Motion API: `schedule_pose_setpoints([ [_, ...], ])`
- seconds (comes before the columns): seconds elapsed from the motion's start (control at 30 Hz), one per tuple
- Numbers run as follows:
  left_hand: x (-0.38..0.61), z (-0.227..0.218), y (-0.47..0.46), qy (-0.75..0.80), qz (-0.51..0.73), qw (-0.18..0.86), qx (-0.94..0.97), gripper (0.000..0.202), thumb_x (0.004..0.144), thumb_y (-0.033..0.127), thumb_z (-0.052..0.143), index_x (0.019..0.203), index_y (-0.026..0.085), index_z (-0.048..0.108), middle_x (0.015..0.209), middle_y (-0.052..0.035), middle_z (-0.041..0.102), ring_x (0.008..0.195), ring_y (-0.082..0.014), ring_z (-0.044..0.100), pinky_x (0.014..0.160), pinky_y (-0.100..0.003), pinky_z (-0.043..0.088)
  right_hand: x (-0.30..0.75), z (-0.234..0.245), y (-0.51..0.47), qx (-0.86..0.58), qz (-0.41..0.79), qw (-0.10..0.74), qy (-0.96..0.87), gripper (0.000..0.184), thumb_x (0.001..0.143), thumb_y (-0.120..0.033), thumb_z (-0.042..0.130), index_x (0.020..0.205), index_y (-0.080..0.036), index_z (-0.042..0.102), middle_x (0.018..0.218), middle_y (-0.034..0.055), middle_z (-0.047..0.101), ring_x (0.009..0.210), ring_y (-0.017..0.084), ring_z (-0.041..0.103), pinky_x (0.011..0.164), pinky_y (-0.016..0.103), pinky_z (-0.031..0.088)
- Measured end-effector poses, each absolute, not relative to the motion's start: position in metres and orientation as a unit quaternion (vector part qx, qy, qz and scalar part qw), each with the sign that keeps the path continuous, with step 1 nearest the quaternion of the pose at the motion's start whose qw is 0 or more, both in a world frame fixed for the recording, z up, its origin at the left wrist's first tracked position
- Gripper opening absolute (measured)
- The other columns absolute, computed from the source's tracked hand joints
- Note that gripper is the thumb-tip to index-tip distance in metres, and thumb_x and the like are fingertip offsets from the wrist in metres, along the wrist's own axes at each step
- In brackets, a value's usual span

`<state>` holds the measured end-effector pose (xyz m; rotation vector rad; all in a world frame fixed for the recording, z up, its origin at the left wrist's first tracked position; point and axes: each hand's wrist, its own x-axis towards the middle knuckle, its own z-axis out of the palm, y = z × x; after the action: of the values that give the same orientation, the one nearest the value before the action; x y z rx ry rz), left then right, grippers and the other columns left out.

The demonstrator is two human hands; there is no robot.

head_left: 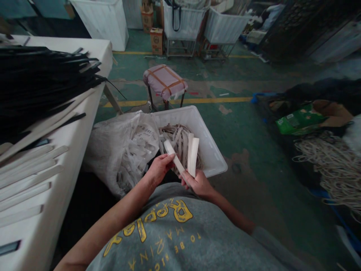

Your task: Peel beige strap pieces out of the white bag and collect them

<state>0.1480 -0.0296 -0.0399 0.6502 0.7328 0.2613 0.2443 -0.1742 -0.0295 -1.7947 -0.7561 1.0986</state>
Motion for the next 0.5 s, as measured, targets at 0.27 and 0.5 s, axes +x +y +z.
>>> schedule_pose_setpoints([
  [0.27,0.147,-0.040,-0.033,0.309,0.106,0.879,0.346,0.040,0.061,0.047,0.088,0.074,0.011,0.074,0.067,-0.0036,0.067,0.058,-0.0130,0.059,0.065,-0.028,0.049,0.242,-0.030,-0.167,-0.734,0.406,0.453,-0.303,0.054,0.092,-0.063,0.047,0.079,-0.015,0.068,0.061,0.0043,0.066,0.047,0.012,0.059,0.048,0.023,0.047],
  [0.5,0.145,-0.039,-0.028,0.317,0.107,0.869,0.364,0.040,0.060,0.046,0.089,0.075,0.011,0.076,0.070,-0.0050,0.069,0.064,-0.0137,0.060,0.069,-0.028,0.049,0.239,-0.034,-0.167,-0.737,0.409,0.451,-0.295,0.055,0.092,-0.064,0.048,0.076,-0.015,0.066,0.056,0.0033,0.063,0.045,0.013,0.058,0.047,0.023,0.046],
])
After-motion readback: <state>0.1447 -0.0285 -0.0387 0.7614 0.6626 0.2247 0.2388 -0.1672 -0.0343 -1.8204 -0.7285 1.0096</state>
